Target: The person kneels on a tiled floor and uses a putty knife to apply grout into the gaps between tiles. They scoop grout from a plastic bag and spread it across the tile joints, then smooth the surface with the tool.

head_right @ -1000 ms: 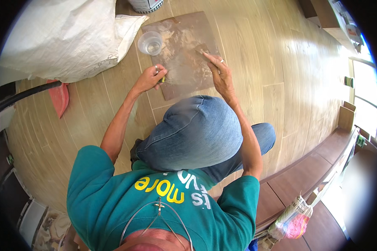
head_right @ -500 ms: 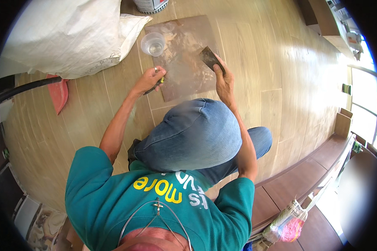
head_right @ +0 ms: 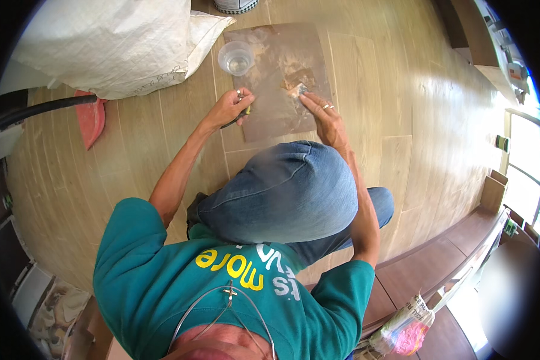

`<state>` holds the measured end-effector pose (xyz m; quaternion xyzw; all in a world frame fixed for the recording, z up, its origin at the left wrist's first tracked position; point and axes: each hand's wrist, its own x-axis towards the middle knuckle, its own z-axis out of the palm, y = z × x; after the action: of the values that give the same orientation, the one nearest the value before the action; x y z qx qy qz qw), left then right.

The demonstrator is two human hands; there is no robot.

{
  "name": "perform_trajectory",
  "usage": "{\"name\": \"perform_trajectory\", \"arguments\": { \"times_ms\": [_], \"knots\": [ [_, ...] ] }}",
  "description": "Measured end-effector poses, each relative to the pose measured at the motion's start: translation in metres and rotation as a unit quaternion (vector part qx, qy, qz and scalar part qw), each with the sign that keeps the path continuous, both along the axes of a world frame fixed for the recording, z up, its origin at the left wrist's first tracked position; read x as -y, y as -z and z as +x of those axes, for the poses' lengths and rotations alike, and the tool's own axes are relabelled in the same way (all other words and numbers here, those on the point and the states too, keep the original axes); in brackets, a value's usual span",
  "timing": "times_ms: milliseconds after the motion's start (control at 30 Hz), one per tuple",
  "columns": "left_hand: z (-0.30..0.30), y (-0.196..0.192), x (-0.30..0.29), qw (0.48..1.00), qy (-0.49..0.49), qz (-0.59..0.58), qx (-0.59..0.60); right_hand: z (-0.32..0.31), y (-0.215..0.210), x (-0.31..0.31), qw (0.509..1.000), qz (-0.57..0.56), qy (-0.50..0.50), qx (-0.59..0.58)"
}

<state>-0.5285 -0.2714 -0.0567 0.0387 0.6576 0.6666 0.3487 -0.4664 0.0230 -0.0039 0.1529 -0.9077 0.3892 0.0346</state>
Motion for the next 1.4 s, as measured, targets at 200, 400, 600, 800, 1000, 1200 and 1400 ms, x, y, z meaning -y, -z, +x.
{"name": "perform_trajectory", "arguments": {
  "times_ms": [200, 400, 600, 800, 1000, 1200, 1400],
  "knots": [
    [-0.004, 0.020, 0.017, 0.997, -0.035, -0.030, -0.058, -0.012, 0.037, -0.055, 0.964, -0.055, 0.183, 0.186],
    [0.012, 0.061, 0.053, 0.996, -0.052, -0.059, -0.047, -0.017, 0.101, -0.047, 0.853, -0.185, 0.277, 0.401],
    [0.034, 0.062, 0.067, 0.995, -0.059, -0.077, -0.019, -0.030, 0.139, -0.015, 0.826, -0.233, 0.271, 0.436],
    [0.034, 0.073, 0.065, 0.992, -0.073, -0.096, -0.036, -0.050, 0.147, -0.011, 0.797, -0.249, 0.240, 0.496],
    [0.019, 0.069, 0.055, 0.988, -0.014, -0.145, -0.043, -0.048, 0.124, -0.022, 0.803, -0.297, 0.187, 0.481],
    [0.001, 0.053, 0.030, 0.986, 0.026, -0.152, -0.055, -0.043, 0.066, -0.029, 0.942, -0.185, 0.081, 0.267],
    [-0.013, 0.030, 0.002, 0.994, 0.051, -0.085, -0.050, -0.005, 0.014, 0.001, 0.997, -0.005, 0.073, -0.002]
  ]
}}
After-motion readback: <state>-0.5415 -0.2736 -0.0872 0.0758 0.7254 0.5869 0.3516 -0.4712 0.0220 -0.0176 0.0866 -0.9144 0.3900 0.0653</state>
